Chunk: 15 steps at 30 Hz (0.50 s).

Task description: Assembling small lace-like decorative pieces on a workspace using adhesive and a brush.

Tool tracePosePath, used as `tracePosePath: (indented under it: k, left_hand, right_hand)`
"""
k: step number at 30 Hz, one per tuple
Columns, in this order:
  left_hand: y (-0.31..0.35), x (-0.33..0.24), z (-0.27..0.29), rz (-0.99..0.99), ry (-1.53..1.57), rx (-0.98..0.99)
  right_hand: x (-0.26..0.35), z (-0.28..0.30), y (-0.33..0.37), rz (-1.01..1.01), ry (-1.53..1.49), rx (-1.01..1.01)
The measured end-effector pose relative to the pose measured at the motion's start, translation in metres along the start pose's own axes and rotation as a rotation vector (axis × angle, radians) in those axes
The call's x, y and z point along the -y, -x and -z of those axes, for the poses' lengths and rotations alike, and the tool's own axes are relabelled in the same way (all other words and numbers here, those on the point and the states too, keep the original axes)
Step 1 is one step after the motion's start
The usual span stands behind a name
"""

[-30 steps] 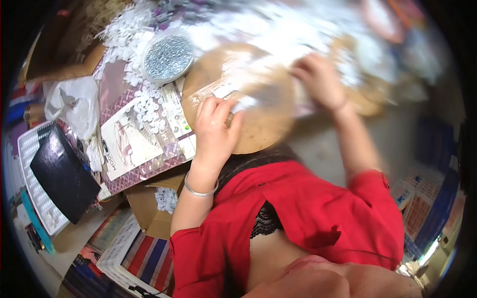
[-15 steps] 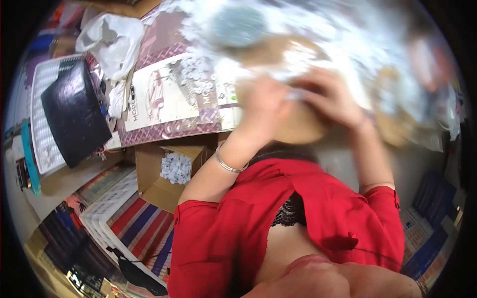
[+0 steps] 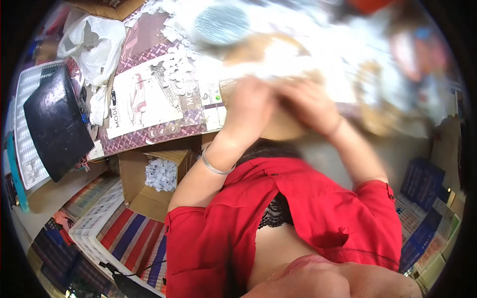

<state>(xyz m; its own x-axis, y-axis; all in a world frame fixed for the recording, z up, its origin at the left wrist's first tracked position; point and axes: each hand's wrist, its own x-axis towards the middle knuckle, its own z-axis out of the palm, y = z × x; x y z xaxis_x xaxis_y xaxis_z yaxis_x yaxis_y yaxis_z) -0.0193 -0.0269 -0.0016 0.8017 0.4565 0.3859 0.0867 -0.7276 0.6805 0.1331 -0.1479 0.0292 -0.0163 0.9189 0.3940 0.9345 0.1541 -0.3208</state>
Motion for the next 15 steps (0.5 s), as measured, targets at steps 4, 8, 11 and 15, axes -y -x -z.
tracePosePath:
  k: [4, 8, 11, 15]
  left_hand:
    - [-0.001, -0.002, -0.001, -0.014, 0.014, -0.031]
    - [-0.004, -0.006, 0.003, -0.047, 0.017, -0.04]
    - [-0.005, -0.007, 0.003, -0.051, -0.013, -0.038]
    - [-0.005, -0.007, 0.001, -0.027, -0.017, -0.048]
  right_hand:
    - [-0.003, -0.009, 0.015, 0.05, 0.049, -0.139]
    - [0.0, -0.008, 0.02, -0.063, 0.089, -0.178]
    - [0.009, -0.004, 0.014, -0.205, 0.07, -0.112]
    - [0.003, 0.004, 0.008, -0.237, -0.029, -0.087]
